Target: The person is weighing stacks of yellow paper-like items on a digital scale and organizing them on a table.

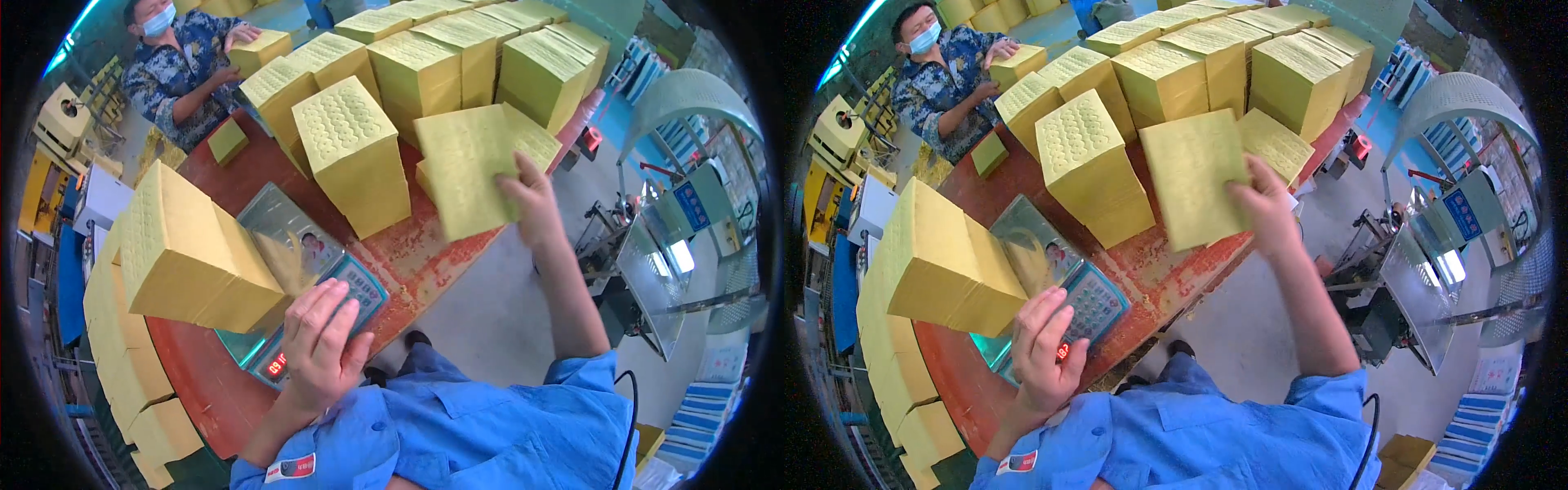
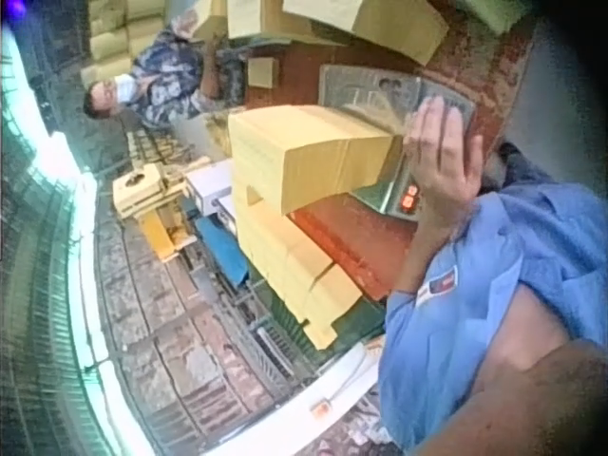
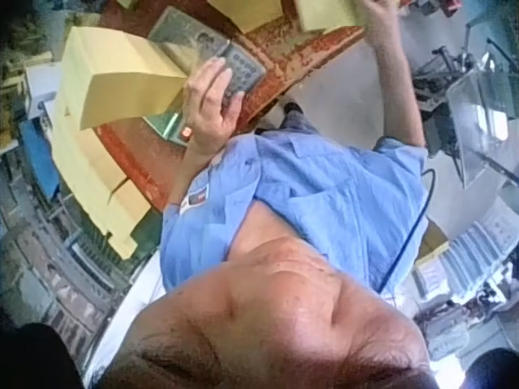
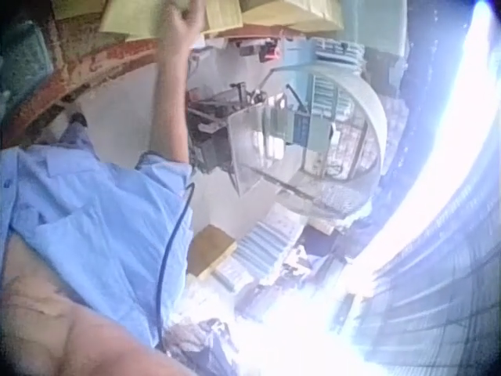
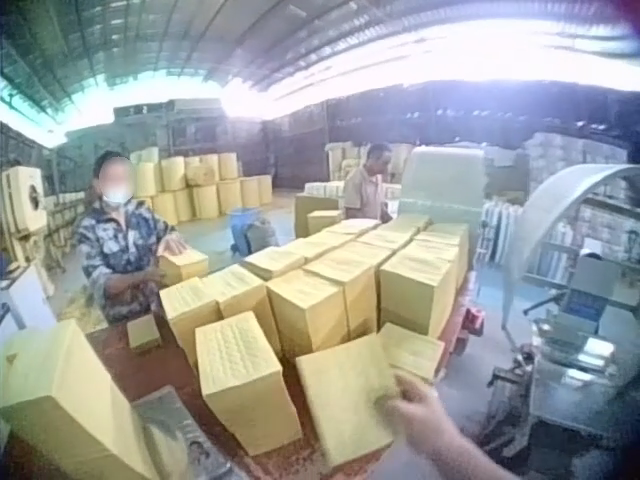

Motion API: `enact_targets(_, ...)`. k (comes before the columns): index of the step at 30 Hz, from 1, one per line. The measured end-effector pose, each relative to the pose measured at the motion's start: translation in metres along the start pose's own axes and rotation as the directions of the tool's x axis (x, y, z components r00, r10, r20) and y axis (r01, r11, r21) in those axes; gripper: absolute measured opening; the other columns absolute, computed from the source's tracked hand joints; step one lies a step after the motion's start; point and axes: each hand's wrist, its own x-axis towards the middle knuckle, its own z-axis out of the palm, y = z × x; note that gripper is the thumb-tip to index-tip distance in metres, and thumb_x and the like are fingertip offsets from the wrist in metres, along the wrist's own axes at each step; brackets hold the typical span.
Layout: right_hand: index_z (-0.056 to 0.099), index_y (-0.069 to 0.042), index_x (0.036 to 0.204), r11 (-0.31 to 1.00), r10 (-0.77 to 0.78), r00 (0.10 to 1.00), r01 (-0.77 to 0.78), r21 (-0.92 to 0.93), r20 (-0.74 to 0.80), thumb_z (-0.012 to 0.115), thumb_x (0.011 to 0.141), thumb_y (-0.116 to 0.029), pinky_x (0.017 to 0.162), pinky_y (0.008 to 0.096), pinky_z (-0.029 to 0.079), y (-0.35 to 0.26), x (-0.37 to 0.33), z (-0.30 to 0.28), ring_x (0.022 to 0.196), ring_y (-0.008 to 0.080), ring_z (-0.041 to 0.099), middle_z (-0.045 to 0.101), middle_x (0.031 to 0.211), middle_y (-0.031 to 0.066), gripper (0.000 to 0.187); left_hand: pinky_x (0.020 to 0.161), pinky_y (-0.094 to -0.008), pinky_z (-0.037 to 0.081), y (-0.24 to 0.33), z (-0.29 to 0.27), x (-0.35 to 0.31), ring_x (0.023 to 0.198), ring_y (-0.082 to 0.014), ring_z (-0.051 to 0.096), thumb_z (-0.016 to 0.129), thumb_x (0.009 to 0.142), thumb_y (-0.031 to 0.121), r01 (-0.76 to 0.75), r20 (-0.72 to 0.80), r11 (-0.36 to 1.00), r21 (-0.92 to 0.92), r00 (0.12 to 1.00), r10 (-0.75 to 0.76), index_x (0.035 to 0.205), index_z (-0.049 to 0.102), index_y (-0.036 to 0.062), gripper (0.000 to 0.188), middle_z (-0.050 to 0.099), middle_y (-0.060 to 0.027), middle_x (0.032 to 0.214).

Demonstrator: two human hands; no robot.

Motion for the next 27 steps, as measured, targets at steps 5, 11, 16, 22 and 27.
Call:
enact_targets(5, 0.050, 0.004, 0.134, 0.983, 0.178, 0.984, -0.177, -0.058, 0.026, 0.060, 0.083, 0.002, 0.091, 0.0312, 0.048, 0.030, 0.051, -0.052, 0.103, 0.0191, 0.061, 0.062, 0.119, 0.0145, 0.053, 0.089, -0.0448, 0.049, -0.002, 0.015, -0.001, 0.104, -0.0346, 0.062, 0.067, 0.082, 0.009, 0.105, -0.009, 0.991, -0.084, 0.994, -0.106, 0.112, 0.060, -0.0009, 0.032, 0.062, -0.0167, 0.115)
enact_targets(11, 0.049, 0.006, 0.133, 0.938, 0.266, 0.956, -0.227, -0.262, 0.123, 0.060, 0.081, 0.003, 0.093, 0.0320, 0.048, 0.060, 0.075, -0.049, 0.108, 0.0224, 0.060, 0.061, 0.123, 0.0165, 0.053, 0.086, -0.0425, 0.051, 0.003, 0.016, -0.013, 0.099, -0.0341, 0.064, 0.066, 0.080, 0.002, 0.271, -0.028, 0.957, -0.105, 0.961, -0.275, 0.111, 0.061, -0.0013, 0.031, 0.065, -0.0170, 0.108)
enact_targets(16, 0.052, 0.006, 0.129, 0.856, 0.271, 0.950, -0.166, -0.490, 0.152, 0.062, 0.080, 0.003, 0.091, 0.0322, 0.048, 0.070, 0.082, -0.043, 0.105, 0.0223, 0.061, 0.062, 0.120, 0.0157, 0.050, 0.087, -0.0413, 0.051, 0.015, 0.003, -0.034, 0.097, -0.0336, 0.064, 0.063, 0.080, -0.002, 0.477, -0.078, 0.877, -0.065, 0.874, -0.480, 0.110, 0.062, -0.0019, 0.030, 0.066, -0.0174, 0.105)
enact_targets(22, 0.055, -0.008, 0.130, 0.506, -0.115, 0.967, 0.253, -0.825, 0.226, 0.068, 0.077, -0.006, 0.082, 0.0357, 0.052, 0.098, 0.091, -0.074, 0.094, 0.0249, 0.065, 0.065, 0.114, 0.0135, 0.055, 0.089, -0.0357, 0.048, 0.020, -0.022, -0.055, 0.099, -0.0264, 0.064, 0.052, 0.091, 0.000, 0.576, -0.238, 0.817, -0.010, 0.792, -0.562, 0.111, 0.061, -0.0029, 0.022, 0.068, -0.0151, 0.104)
enact_targets(27, 0.059, -0.008, 0.127, 0.389, -0.359, 0.912, 0.338, -0.857, 0.196, 0.065, 0.086, -0.003, 0.080, 0.0335, 0.052, 0.051, 0.051, -0.028, 0.095, 0.0214, 0.064, 0.064, 0.114, 0.0119, 0.042, 0.090, -0.0347, 0.049, 0.027, -0.059, -0.067, 0.096, -0.0243, 0.065, 0.045, 0.095, 0.001, 0.549, -0.469, 0.833, -0.068, 0.719, -0.512, 0.110, 0.059, -0.0051, 0.022, 0.068, -0.0177, 0.103)
